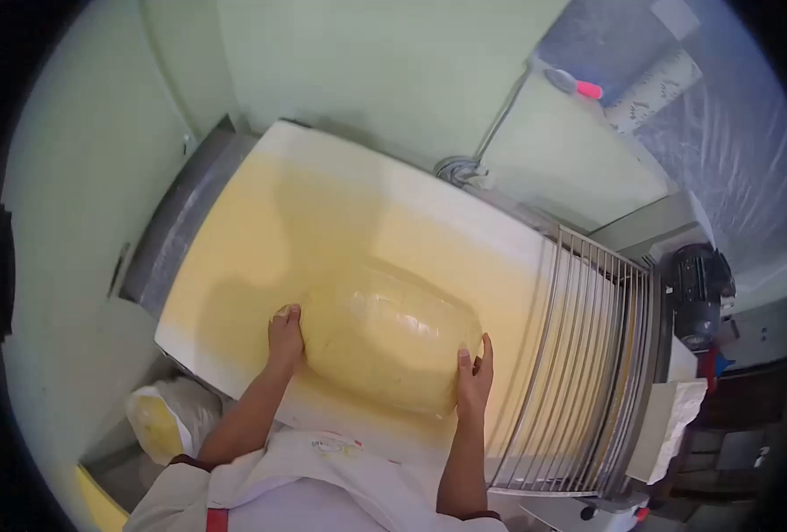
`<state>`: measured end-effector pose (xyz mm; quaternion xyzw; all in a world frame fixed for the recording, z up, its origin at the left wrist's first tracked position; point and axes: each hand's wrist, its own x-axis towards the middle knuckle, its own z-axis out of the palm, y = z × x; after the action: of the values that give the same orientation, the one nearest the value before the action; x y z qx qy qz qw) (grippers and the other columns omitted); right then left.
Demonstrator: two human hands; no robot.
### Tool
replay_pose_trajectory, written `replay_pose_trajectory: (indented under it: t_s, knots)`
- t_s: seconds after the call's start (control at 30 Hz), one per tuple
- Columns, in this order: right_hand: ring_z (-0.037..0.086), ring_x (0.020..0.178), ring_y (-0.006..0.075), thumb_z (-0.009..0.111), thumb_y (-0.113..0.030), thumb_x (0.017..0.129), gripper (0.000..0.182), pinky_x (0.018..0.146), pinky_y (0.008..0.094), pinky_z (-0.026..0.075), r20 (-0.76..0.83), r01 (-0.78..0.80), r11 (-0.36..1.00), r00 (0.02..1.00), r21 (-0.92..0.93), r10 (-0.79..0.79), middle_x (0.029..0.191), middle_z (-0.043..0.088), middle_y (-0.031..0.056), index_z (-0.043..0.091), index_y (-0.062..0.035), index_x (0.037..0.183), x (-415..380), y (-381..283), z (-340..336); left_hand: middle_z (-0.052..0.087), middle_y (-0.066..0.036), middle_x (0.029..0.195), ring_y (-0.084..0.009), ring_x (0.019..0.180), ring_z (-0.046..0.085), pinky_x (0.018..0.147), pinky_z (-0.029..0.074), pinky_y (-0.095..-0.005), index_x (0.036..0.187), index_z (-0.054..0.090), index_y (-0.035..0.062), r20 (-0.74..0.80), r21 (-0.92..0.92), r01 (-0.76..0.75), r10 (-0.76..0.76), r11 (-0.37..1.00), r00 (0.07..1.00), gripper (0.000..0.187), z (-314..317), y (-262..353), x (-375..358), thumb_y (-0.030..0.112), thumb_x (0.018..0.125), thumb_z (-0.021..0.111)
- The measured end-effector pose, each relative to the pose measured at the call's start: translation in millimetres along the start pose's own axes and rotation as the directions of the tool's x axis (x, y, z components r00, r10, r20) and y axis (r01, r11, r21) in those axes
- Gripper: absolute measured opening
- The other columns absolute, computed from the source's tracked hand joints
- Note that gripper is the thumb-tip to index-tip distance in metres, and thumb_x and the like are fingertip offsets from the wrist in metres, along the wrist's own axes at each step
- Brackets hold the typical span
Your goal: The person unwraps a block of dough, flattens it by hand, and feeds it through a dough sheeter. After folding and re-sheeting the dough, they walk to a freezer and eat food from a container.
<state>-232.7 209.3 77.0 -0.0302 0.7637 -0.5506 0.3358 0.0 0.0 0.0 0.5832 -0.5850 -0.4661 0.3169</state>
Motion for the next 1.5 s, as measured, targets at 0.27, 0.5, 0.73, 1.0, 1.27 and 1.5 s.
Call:
replay_pose_trajectory:
  t_s: [0.27, 0.5, 0.73, 1.0, 1.27, 1.5]
  knots:
    - [0.046, 0.125, 0.0233, 0.048, -0.039, 0.099, 0.062, 0.104, 0.0368, 0.038, 0.22, -0.003, 0.917, 0.971, 0.399, -0.093, 0.133, 0.05, 0.0124, 0.026, -0.0071, 0.148, 12, 75, 54, 0.052, 0.0, 0.064, -0.0085, 0.062, 0.051, 0.057, 0.043, -0.0263, 0.074, 0.052, 0.0037, 0.321, -0.219, -0.494, 0.54, 0.842, 0.778, 0.032, -20, 281, -53, 0.02, 0.1, 0.044]
    - [0.054, 0.118, 0.0258, 0.038, -0.048, 0.101, 0.06, 0.098, 0.0395, 0.046, 0.344, -0.145, 0.368, 0.749, 0.919, -0.566, 0.129, 0.056, 0.0133, 0.041, -0.003, 0.14, 10, 61, 20, 0.052, 0.001, 0.069, -0.0067, 0.061, 0.049, 0.057, 0.042, -0.0236, 0.078, 0.053, 0.0062, 0.765, -0.263, -0.224, 0.344, 0.938, 0.544, 0.027, 84, 209, -129, 0.025, 0.098, 0.053]
    - [0.053, 0.121, 0.0273, 0.057, -0.024, 0.094, 0.05, 0.102, 0.0389, 0.043, -0.073, 0.396, 0.908, 0.918, 0.133, -0.39, 0.131, 0.055, 0.0144, 0.044, -0.0032, 0.138, -11, 28, -44, 0.042, 0.004, 0.062, -0.0046, 0.058, 0.039, 0.053, 0.033, -0.0227, 0.073, 0.05, 0.0056, 0.692, -0.278, -0.165, 0.317, 0.946, 0.648, 0.04, 98, 230, -58, 0.034, 0.101, 0.048]
    - [0.064, 0.071, 0.019, 0.065, -0.007, 0.085, 0.009, 0.065, 0.0329, 0.051, 0.269, 0.544, 0.806, 0.832, -0.232, -0.485, 0.074, 0.066, 0.0095, 0.069, -0.0006, 0.09, 116, -37, -33, 0.038, 0.007, 0.062, -0.0023, 0.054, 0.033, 0.047, 0.027, -0.0222, 0.076, 0.052, 0.0088, 0.568, -0.428, -0.511, 0.662, 0.745, 0.489, 0.032, 121, 220, -16, 0.028, 0.101, 0.046]
    - [0.065, 0.083, 0.0186, 0.065, -0.014, 0.086, 0.016, 0.075, 0.0339, 0.05, 0.359, 0.824, 0.437, 0.555, -0.36, -0.751, 0.086, 0.068, 0.0127, 0.067, -0.0039, 0.098, 161, -137, 39, 0.038, 0.007, 0.062, -0.0027, 0.048, 0.03, 0.044, 0.025, -0.0201, 0.081, 0.054, 0.0103, 0.488, -0.318, 0.003, 0.161, 0.948, 0.858, 0.026, 54, 144, 90, 0.027, 0.101, 0.049]
    - [0.062, 0.084, 0.0157, 0.071, -0.025, 0.086, 0.032, 0.081, 0.0293, 0.049, 0.546, 0.503, 0.796, 0.793, -0.335, -0.271, 0.093, 0.068, 0.0066, 0.067, -0.001, 0.107, 128, -59, -41, 0.033, 0.009, 0.056, -0.0006, 0.046, 0.028, 0.042, 0.022, -0.02, 0.08, 0.051, 0.0104, 0.554, -0.604, -0.062, 0.475, 0.794, 0.683, 0.034, 70, 209, 46, 0.038, 0.101, 0.05]
